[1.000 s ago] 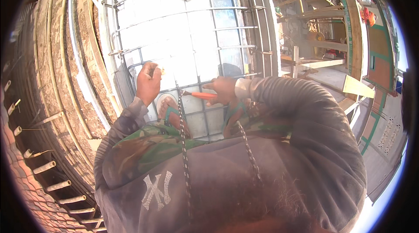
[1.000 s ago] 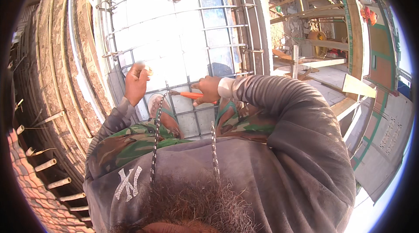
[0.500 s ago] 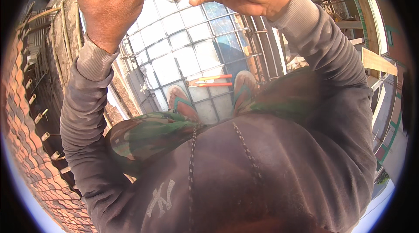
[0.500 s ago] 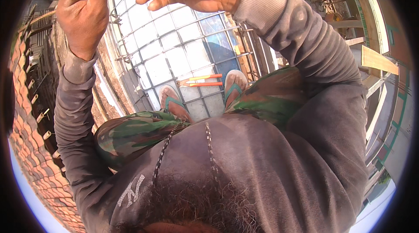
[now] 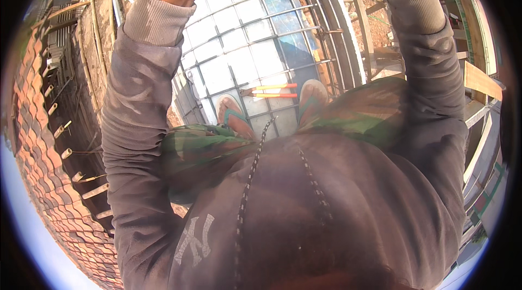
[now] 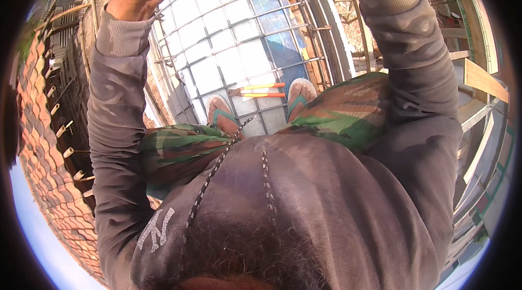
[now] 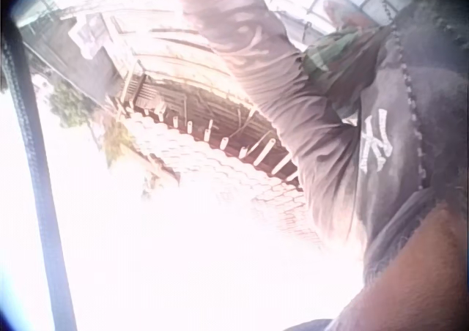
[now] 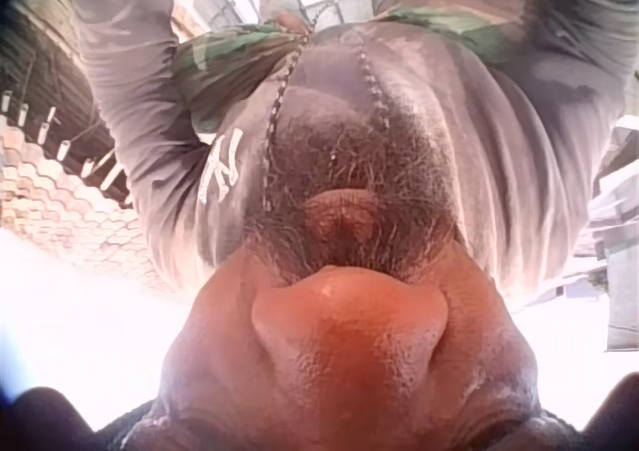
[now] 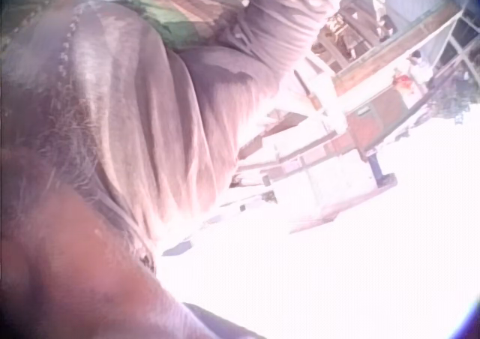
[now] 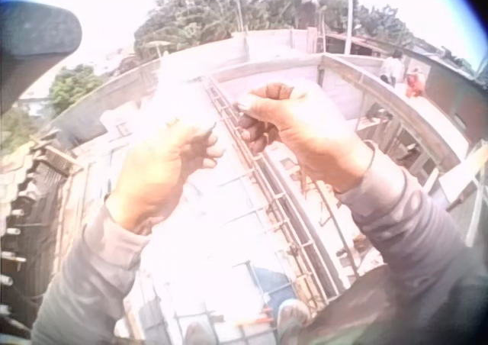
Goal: The person ties metal wires around the intersection points of a steel reinforcement grid using pliers.
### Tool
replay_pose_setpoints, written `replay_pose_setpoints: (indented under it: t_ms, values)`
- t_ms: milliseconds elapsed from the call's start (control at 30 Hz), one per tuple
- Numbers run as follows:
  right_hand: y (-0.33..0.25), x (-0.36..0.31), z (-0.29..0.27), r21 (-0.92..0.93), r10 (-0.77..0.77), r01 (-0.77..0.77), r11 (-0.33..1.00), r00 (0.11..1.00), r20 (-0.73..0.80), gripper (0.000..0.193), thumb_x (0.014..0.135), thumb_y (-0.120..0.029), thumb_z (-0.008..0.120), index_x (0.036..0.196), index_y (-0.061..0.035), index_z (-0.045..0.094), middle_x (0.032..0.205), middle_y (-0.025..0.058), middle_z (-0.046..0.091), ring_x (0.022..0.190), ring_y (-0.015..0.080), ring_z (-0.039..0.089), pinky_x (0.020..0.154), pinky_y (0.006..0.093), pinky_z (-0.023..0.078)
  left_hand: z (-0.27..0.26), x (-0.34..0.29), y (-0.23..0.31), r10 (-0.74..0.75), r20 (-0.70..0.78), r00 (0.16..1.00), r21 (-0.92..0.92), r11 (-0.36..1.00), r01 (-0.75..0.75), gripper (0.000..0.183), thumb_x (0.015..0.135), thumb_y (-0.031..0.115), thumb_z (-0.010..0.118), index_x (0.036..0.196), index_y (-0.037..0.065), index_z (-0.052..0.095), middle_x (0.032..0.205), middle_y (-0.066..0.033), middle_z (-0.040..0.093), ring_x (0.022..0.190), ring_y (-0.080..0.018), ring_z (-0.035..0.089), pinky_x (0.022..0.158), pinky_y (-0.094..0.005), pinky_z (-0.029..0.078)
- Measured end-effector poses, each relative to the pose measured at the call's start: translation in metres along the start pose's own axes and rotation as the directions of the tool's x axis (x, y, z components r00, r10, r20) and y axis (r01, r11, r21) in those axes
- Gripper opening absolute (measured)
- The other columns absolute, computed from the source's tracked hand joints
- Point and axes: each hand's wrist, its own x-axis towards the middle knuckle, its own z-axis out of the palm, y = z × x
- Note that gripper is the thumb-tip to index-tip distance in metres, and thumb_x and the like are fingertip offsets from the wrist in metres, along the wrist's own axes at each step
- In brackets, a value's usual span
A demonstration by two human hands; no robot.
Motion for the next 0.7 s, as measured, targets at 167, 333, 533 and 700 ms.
replay_pose_setpoints:
  t_ms: [167, 333, 533, 700]
  values:
    - [0.011, 0.020, 0.013, 0.239, 0.031, -0.021, 0.971, 0.999, -0.040, 0.020, 0.103, -0.015, 0.062, 0.113, 0.0011, 0.068, 0.096, 0.0070, 0.071, 0.085, 0.0161, 0.069, 0.077, 0.0293, 0.058, -0.002, -0.001, -0.005, -0.020, -0.086, 0.996, -0.182, 0.983, 0.004, 0.018, 0.100, 0.022, 0.066, 0.107, 0.005, 0.068, 0.096, -0.0064, 0.069, 0.086, -0.0191, 0.068, 0.079, -0.0330, 0.055]
    - [0.020, 0.022, 0.013, 0.364, 0.009, -0.074, 0.928, 0.984, 0.179, 0.022, 0.103, -0.016, 0.063, 0.115, 0.0014, 0.067, 0.099, 0.0074, 0.071, 0.086, 0.0146, 0.069, 0.077, 0.0275, 0.058, -0.010, -0.011, -0.018, -0.113, -0.138, 0.984, -0.318, 0.946, 0.064, 0.018, 0.101, 0.021, 0.065, 0.111, 0.006, 0.067, 0.097, -0.0058, 0.069, 0.088, -0.0177, 0.067, 0.078, -0.0313, 0.055]
    - [0.036, 0.019, 0.013, 0.051, 0.152, -0.157, 0.986, 0.985, 0.084, 0.022, 0.099, -0.016, 0.069, 0.114, 0.0002, 0.067, 0.094, 0.0070, 0.071, 0.079, 0.0127, 0.067, 0.071, 0.0261, 0.056, 0.002, -0.024, -0.038, -0.220, -0.133, 0.966, -0.202, 0.961, 0.191, 0.020, 0.101, 0.025, 0.065, 0.112, 0.007, 0.067, 0.094, -0.0042, 0.068, 0.080, -0.0134, 0.065, 0.072, -0.0267, 0.052]
    - [0.026, 0.003, 0.018, -0.023, 0.162, -0.161, 0.987, 0.986, 0.032, 0.014, 0.095, -0.008, 0.069, 0.102, 0.0033, 0.067, 0.088, 0.0069, 0.070, 0.079, 0.0163, 0.069, 0.071, 0.0290, 0.057, -0.023, -0.028, -0.050, -0.345, -0.028, 0.938, -0.038, 0.938, 0.344, 0.026, 0.101, 0.026, 0.066, 0.118, 0.006, 0.068, 0.091, 0.0003, 0.068, 0.077, -0.0093, 0.062, 0.070, -0.0241, 0.050]
